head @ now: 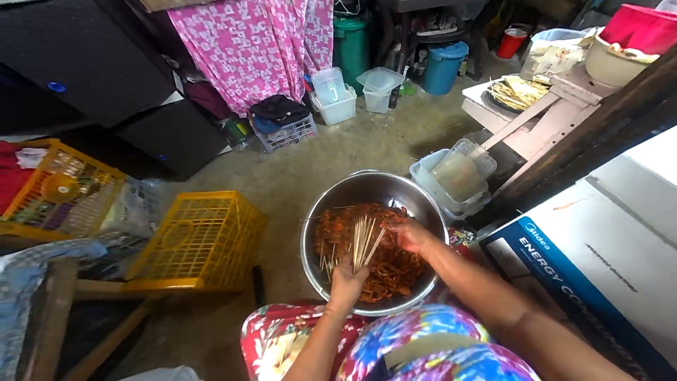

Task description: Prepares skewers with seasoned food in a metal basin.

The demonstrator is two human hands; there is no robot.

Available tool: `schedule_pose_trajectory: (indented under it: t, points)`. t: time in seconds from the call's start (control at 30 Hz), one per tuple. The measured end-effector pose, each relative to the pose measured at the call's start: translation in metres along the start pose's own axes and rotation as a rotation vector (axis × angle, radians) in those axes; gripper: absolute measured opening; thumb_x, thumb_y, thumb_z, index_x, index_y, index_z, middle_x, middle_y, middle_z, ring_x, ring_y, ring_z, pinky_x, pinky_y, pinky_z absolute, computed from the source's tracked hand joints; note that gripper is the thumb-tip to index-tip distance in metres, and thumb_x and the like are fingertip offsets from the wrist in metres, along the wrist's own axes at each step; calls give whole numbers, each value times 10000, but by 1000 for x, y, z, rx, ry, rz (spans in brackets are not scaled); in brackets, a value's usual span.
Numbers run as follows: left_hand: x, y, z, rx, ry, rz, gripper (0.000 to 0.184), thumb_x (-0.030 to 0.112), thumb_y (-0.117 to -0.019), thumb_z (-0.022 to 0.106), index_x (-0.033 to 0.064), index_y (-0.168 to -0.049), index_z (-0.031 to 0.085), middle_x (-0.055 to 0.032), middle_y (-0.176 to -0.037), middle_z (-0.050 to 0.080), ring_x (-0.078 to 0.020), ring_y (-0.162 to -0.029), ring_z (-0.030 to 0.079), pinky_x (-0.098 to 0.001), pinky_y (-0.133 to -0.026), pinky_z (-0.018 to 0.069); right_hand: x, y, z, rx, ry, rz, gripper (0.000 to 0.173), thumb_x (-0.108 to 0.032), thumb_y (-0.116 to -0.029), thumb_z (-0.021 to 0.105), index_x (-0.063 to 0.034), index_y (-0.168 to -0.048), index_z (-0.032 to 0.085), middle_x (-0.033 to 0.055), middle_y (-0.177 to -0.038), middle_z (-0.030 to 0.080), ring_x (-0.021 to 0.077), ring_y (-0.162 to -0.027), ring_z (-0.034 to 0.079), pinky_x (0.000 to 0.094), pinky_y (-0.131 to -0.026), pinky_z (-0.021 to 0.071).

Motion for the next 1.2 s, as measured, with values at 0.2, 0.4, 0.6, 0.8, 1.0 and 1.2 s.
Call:
schedule_pose_trajectory:
  t: [0.2, 0.4, 0.6, 0.8, 1.0, 1.2]
  points:
    - [1, 0, 1, 3, 17, 18, 291, 36, -858, 617, -4, -1146, 602, 9, -701, 604, -53, -492, 497, -216, -456, 423, 0, 3, 0, -6, 30, -3, 144, -9, -1047, 462, 29, -1126, 577, 90, -855, 682, 200, -747, 691, 365, -738, 610]
    - [6, 2, 1, 6, 37, 32, 201, 22, -938, 520, -8, -1136, 542, 10, -616, 586, -50, -457, 506, -191, -421, 398, -9, 3, 0, 22, 176, -95, 126, 28, -1017, 527, 69, -1103, 610, 96, -898, 687, 185, -761, 686, 360, -757, 608]
    - [7, 2, 0, 19, 1, 76, 253, 8, -905, 547, -13, -1157, 552, 21, -629, 584, -50, -478, 522, -198, -444, 419, -7, 4, 5, -52, 270, -97, 128, 41, -1002, 527, 57, -1063, 639, 66, -863, 689, 175, -771, 683, 368, -782, 602]
    - [9, 2, -2, 55, 1, 103, 265, 6, -913, 566, -25, -1176, 546, 19, -639, 585, -59, -492, 535, -212, -466, 447, -5, 4, 10, -113, 278, -94, 153, 34, -1008, 520, 57, -1118, 625, 74, -913, 697, 181, -815, 692, 375, -808, 602]
    - [7, 0, -15, 177, 64, 98, 232, -17, -910, 553, -8, -1141, 528, 14, -627, 570, -62, -483, 525, -207, -444, 429, -13, 1, -4, -2, 233, -113, 240, 68, -944, 552, 52, -1181, 585, 95, -991, 666, 171, -817, 658, 344, -757, 577]
    - [8, 0, -3, 66, -32, 124, 260, 6, -886, 585, -10, -1145, 558, 23, -664, 582, -59, -516, 544, -222, -495, 466, -16, -2, -20, 158, -120, -102, 208, 89, -968, 499, 30, -1165, 526, 134, -1000, 637, 231, -820, 676, 402, -776, 613]
Point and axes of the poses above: each hand's wrist, its own y-axis away from the middle knuckle, its own z-axis out of the palm, x = y × z, the point moved 10 cm from there along -y, towards the middle knuckle
